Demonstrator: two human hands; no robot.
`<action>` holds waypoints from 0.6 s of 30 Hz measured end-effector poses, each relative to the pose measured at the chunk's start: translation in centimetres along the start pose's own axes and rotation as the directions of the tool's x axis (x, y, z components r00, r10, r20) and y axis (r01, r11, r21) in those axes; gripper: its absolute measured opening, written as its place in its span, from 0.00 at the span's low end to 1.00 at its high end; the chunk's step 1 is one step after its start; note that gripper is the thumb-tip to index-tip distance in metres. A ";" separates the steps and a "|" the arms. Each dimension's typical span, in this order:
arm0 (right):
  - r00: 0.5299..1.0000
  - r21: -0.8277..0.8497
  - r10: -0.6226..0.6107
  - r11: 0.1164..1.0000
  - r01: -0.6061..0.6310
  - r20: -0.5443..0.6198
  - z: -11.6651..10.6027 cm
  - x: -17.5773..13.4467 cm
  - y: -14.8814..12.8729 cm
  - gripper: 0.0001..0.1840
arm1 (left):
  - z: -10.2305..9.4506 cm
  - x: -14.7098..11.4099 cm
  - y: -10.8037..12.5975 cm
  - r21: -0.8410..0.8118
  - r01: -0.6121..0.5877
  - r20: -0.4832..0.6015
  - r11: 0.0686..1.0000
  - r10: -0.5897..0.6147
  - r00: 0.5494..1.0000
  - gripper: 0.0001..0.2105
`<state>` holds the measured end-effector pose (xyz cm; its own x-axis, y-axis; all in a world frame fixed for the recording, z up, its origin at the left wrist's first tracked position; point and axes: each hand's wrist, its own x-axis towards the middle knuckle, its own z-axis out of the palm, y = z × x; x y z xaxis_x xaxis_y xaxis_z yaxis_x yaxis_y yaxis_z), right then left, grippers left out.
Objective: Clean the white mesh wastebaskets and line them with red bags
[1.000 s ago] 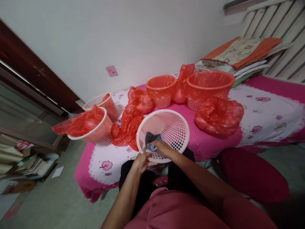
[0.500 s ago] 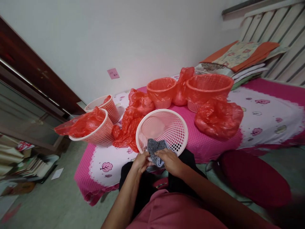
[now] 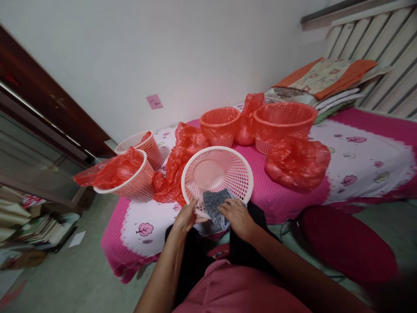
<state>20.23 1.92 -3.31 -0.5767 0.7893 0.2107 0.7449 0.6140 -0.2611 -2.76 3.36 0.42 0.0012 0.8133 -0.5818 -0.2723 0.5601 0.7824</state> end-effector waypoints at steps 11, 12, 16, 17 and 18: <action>1.000 0.101 -0.021 0.995 0.020 0.012 0.5 1.4 -3.3 0.19 | 3.3 -0.9 -4.5 -0.321 0.044 0.182 0.946 0.016 0.983 0.14; 1.000 0.122 -0.029 0.992 0.028 0.008 0.6 1.3 -3.4 0.19 | 3.3 -0.9 -4.6 -0.348 0.075 0.201 0.934 -0.004 0.980 0.15; 0.998 0.337 -0.063 0.940 0.058 0.004 -0.3 0.5 -2.1 0.19 | 2.8 -0.7 -4.6 -0.327 0.114 0.225 0.938 -0.040 0.974 0.21; 0.998 0.435 -0.057 0.899 0.051 0.001 -0.8 0.2 -1.5 0.18 | 2.7 -0.7 -4.6 -0.310 0.110 0.222 0.944 -0.041 0.974 0.22; 0.999 0.542 -0.041 0.839 0.037 -0.004 -1.4 0.0 -0.7 0.17 | 2.6 -0.6 -4.6 -0.293 0.105 0.215 0.950 -0.041 0.976 0.23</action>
<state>20.19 1.49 -1.83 -0.6052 0.7635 0.2253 0.4222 0.5478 -0.7222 0.96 0.70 -2.21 0.2191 0.8043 -0.5524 -0.5410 0.5713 0.6172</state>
